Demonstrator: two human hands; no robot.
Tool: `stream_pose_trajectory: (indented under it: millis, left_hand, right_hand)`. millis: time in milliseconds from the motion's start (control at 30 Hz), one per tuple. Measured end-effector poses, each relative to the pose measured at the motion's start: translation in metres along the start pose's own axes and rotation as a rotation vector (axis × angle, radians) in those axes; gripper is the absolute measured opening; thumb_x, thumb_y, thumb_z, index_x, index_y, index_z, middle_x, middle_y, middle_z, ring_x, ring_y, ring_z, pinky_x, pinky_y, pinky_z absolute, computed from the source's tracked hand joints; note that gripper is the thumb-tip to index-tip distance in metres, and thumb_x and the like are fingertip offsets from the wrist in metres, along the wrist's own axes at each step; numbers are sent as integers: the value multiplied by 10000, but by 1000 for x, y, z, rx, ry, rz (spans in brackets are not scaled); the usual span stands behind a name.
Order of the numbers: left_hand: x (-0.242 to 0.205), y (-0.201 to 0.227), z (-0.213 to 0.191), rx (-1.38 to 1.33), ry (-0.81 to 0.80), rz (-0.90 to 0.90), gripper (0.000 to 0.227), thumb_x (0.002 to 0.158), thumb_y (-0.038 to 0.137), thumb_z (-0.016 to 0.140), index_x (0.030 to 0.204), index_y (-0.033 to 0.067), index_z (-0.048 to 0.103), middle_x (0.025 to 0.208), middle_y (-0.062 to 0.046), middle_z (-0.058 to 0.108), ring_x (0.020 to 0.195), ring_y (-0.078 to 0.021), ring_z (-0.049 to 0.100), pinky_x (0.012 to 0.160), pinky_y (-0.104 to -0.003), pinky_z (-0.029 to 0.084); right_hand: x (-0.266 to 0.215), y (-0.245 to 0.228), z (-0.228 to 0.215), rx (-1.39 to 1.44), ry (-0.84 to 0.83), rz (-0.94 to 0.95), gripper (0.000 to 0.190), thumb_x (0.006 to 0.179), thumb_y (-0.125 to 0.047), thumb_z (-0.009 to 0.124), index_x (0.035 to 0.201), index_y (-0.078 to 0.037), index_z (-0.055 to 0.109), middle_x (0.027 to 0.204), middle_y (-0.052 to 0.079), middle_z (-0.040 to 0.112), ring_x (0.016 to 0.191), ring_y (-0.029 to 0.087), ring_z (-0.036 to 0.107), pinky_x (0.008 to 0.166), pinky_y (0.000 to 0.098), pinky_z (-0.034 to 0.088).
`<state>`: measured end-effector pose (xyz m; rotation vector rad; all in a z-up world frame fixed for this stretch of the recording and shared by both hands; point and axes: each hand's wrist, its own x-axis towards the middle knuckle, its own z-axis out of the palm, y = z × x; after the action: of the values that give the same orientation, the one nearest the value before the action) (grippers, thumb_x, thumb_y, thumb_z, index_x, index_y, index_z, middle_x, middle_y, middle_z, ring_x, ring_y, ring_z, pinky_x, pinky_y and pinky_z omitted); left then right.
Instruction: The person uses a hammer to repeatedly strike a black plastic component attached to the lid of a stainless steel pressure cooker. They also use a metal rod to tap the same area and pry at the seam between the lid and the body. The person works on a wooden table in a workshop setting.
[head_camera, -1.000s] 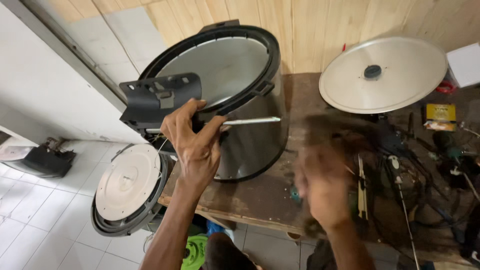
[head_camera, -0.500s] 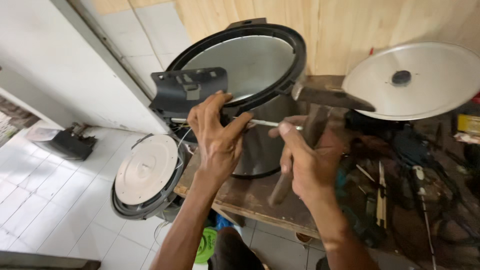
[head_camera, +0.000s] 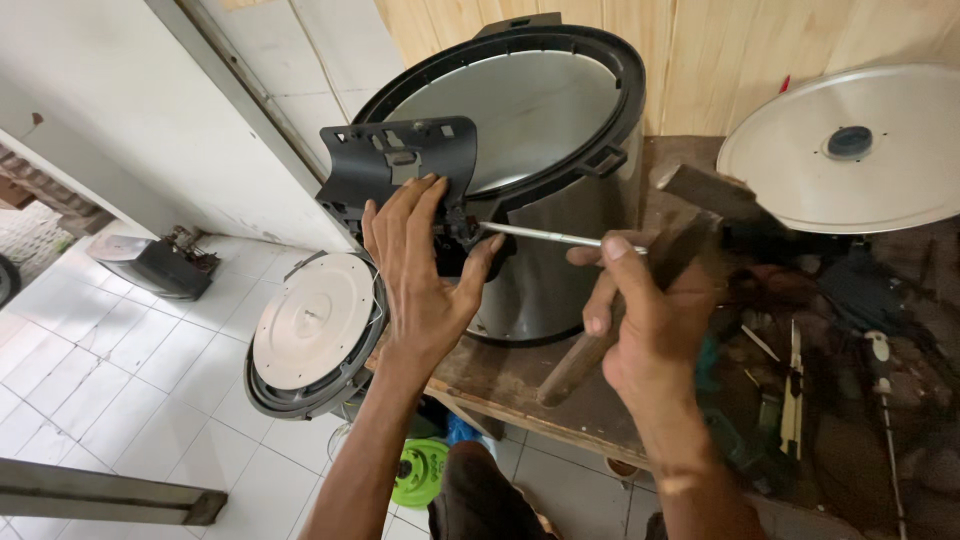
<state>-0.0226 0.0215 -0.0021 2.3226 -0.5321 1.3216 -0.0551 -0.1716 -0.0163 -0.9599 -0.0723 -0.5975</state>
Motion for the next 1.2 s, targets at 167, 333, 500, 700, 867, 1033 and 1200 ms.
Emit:
stream_pose_trajectory:
  millis: [167,333,500,700,867,1033,1200]
  left_hand:
    - [3,-1,1,-27,4,27,616,1047,357,832,1530,67,583,1544,-159,610,1499,-363,578,1361,-710,249]
    - [0,-10,18,-191,90,76,731,894,195,1013,1489,17,628,1459,-192,654,1448,-465,607,1363,-638,259]
    - [6,-4,18,-135,77,206,458,981,148,914,1380,84,698,1484,-194,620,1445,-478,596,1296,-651,338]
    - [12,-4,12,-130,45,204,274,969,203,931,1206,144,808,1439,-171,622,1327,-446,627,1196,-600,418]
    - [17,1,6,-105,24,212,276,982,268,931,1218,197,806,1442,-140,600,1287,-435,615,1142,-577,418]
    - [20,3,6,-152,40,208,138,1004,273,907,1107,218,835,1433,-136,603,1259,-430,613,1117,-567,419]
    - [17,-5,14,-117,49,248,119,1014,297,893,1115,255,845,1450,-130,597,1274,-433,593,1102,-575,402]
  right_hand:
    - [-1,1,10,8,-17,-60,127,1008,-103,669,895,-67,623,417,25,386,344,121,385,855,408,732]
    - [9,36,-15,70,-101,-90,142,1044,-67,706,1031,71,675,759,285,752,305,128,556,445,297,522]
    - [5,32,-17,36,-132,-105,123,1060,-71,711,1044,51,701,578,162,649,413,186,660,794,343,613]
    - [8,42,-21,12,-163,-174,96,1072,-68,692,1077,26,709,521,87,608,439,177,680,930,442,664]
    - [12,40,-19,17,-187,-201,111,1075,-64,698,1054,44,694,464,61,553,477,200,710,1015,457,649]
    - [17,44,-23,3,-191,-176,98,1077,-54,692,1089,43,703,454,76,547,465,212,691,944,464,674]
    - [13,31,-17,37,-165,-136,103,1061,-37,695,1095,60,709,470,103,555,506,217,718,848,427,676]
